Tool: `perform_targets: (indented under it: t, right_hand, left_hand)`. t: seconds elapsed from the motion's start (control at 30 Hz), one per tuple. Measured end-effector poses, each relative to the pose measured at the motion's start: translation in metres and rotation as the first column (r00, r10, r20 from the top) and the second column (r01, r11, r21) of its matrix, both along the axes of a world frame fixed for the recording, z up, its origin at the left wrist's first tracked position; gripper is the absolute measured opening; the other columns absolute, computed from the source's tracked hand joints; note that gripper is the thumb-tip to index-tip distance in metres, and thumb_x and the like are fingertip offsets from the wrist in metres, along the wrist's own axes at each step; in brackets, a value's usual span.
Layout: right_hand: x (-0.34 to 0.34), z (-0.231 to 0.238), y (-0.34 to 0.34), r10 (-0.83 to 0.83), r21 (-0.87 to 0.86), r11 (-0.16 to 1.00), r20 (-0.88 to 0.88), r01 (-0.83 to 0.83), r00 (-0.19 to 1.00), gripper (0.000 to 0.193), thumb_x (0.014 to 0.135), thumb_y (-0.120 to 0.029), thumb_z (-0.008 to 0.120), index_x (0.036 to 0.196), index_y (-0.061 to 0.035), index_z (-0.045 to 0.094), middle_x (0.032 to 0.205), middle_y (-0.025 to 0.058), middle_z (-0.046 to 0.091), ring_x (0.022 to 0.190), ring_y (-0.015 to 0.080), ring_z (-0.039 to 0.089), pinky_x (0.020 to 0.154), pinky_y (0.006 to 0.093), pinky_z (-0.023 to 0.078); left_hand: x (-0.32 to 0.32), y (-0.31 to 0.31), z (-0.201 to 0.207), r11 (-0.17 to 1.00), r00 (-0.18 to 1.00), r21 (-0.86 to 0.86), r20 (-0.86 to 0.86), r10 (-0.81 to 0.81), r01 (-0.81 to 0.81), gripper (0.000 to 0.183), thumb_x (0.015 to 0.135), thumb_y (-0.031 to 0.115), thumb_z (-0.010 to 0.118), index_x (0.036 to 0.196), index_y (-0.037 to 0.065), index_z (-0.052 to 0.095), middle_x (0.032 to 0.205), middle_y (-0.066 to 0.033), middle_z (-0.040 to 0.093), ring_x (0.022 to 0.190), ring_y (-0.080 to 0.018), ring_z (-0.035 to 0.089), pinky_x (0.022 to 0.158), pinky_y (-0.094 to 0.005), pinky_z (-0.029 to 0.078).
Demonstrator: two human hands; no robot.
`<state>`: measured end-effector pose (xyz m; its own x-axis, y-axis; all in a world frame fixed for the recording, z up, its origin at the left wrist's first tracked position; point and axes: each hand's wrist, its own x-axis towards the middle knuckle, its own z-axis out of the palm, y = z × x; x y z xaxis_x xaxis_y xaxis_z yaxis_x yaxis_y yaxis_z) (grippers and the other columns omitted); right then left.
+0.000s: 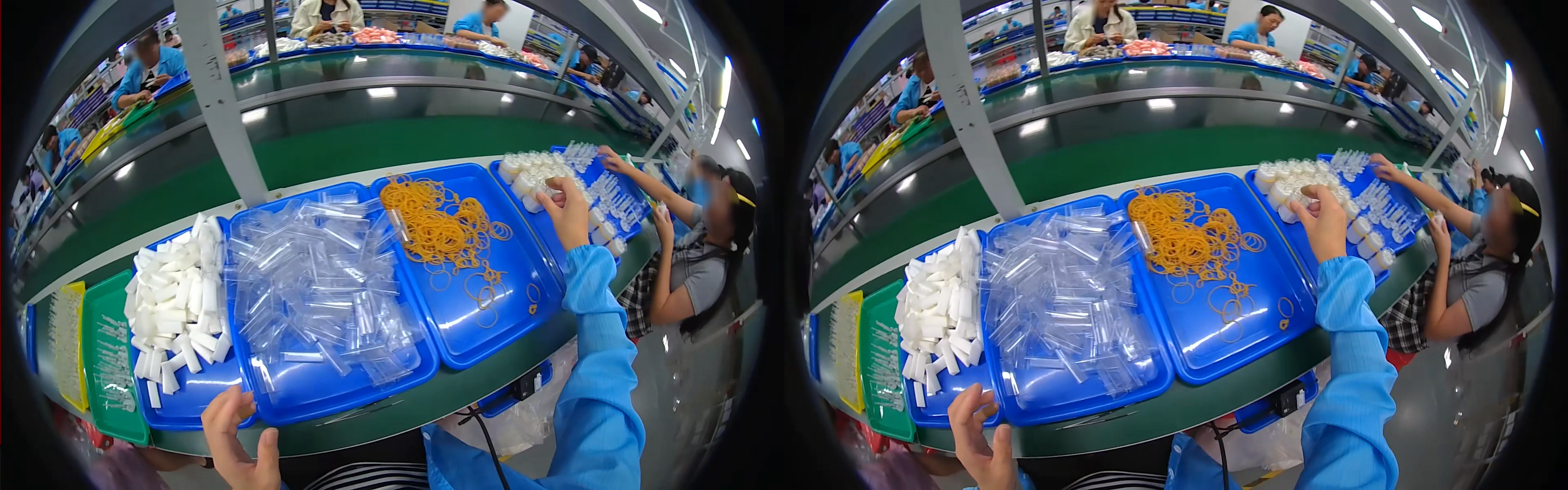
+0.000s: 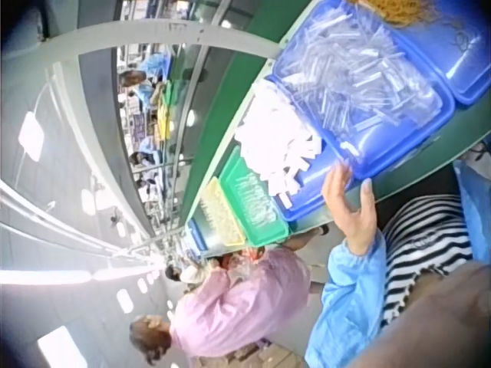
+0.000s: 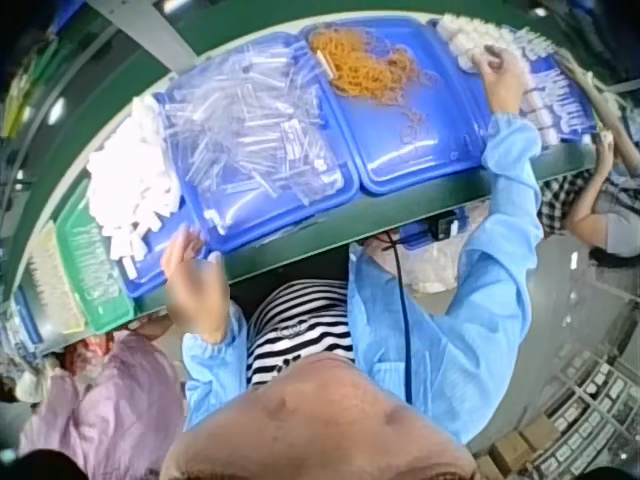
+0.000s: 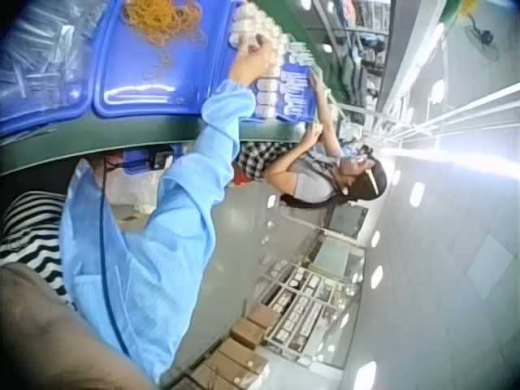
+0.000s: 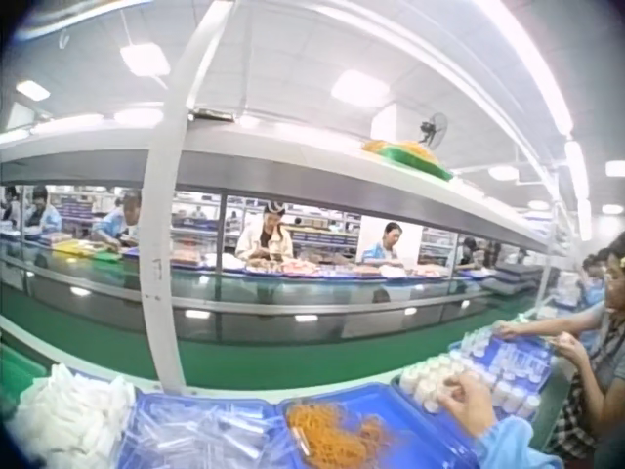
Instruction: The person assembles small white plastic components by inserting cylindrical pieces into a central hub. They secure the assembled unit with a rubber band and place it into a clear plastic bag. The process is repeated continuously with components from trays on the assembly line.
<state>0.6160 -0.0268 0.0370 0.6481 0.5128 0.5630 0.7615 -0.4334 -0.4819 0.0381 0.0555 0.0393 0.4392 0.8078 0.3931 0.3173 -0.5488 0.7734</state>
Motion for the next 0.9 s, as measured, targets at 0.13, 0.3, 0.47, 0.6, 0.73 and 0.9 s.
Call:
perform_targets:
  t: [0.13, 0.3, 0.47, 0.6, 0.73, 0.9]
  right_hand:
    - [-0.007, -0.026, 0.032, 0.098, 0.060, 0.993, 0.021, -0.099, 0.995, 0.029, 0.085, -0.010, 0.076, 0.111, -0.0030, 0.066, 0.113, 0.0129, 0.065, 0.095, 0.0225, 0.066, 0.079, 0.0325, 0.055]
    - [0.053, -0.027, -0.012, 0.192, -0.186, 0.972, 0.255, -0.146, 0.948, 0.037, 0.093, -0.011, 0.065, 0.130, -0.0032, 0.061, 0.138, 0.0151, 0.056, 0.123, 0.0281, 0.055, 0.100, 0.0369, 0.047]
    - [-0.056, 0.035, -0.025, 0.334, 0.076, 0.942, -0.160, -0.325, 0.929, 0.036, 0.102, -0.017, 0.053, 0.136, -0.0061, 0.056, 0.133, 0.0104, 0.060, 0.114, 0.0224, 0.059, 0.096, 0.0313, 0.046]
    - [-0.223, 0.099, -0.009, 0.549, -0.024, 0.808, -0.331, -0.589, 0.767, 0.028, 0.098, -0.014, 0.057, 0.123, -0.0009, 0.062, 0.123, 0.0105, 0.063, 0.107, 0.0174, 0.058, 0.093, 0.0309, 0.045]
    - [-0.370, 0.117, 0.057, 0.930, -0.314, 0.254, -0.179, -0.915, 0.320, 0.025, 0.081, -0.003, 0.071, 0.105, -0.0022, 0.066, 0.101, 0.0112, 0.069, 0.083, 0.0220, 0.065, 0.076, 0.0344, 0.049]
    - [-0.478, 0.074, 0.166, 0.991, -0.543, -0.062, 0.063, -0.838, -0.115, 0.032, 0.086, -0.011, 0.060, 0.118, -0.0109, 0.064, 0.105, 0.0063, 0.065, 0.092, 0.0238, 0.061, 0.075, 0.0348, 0.047]
  left_hand:
    - [-0.026, -0.002, -0.002, 0.997, 0.986, 0.052, -0.158, 0.059, -0.052, 0.055, 0.092, 0.002, 0.066, 0.142, -0.002, 0.044, 0.145, -0.0187, 0.043, 0.124, -0.0281, 0.054, 0.103, -0.0389, 0.047]
    - [-0.043, 0.006, -0.004, 0.981, 0.978, 0.056, -0.086, 0.191, -0.186, 0.040, 0.082, -0.001, 0.072, 0.121, -0.002, 0.063, 0.124, -0.0172, 0.058, 0.102, -0.0244, 0.063, 0.088, -0.0318, 0.053]
    - [-0.104, 0.009, -0.016, 0.922, 0.920, 0.014, 0.064, 0.386, -0.387, 0.036, 0.083, -0.005, 0.069, 0.119, 0.000, 0.063, 0.111, -0.0123, 0.062, 0.091, -0.0188, 0.064, 0.082, -0.0303, 0.051]
    - [-0.152, 0.019, -0.032, 0.776, 0.758, 0.030, 0.242, 0.606, -0.630, 0.020, 0.085, -0.004, 0.069, 0.105, 0.001, 0.066, 0.098, -0.0103, 0.063, 0.082, -0.0167, 0.064, 0.075, -0.0281, 0.051]
    - [-0.201, 0.055, -0.022, 0.753, 0.801, 0.352, -0.017, 0.599, -0.556, 0.021, 0.081, -0.003, 0.072, 0.101, 0.002, 0.068, 0.094, -0.0110, 0.063, 0.082, -0.0247, 0.064, 0.072, -0.0333, 0.051]
    - [-0.236, 0.098, -0.015, 0.725, 0.668, 0.550, -0.356, 0.653, -0.414, 0.028, 0.077, 0.009, 0.076, 0.103, 0.006, 0.065, 0.095, -0.0097, 0.060, 0.088, -0.0311, 0.060, 0.074, -0.0410, 0.049]
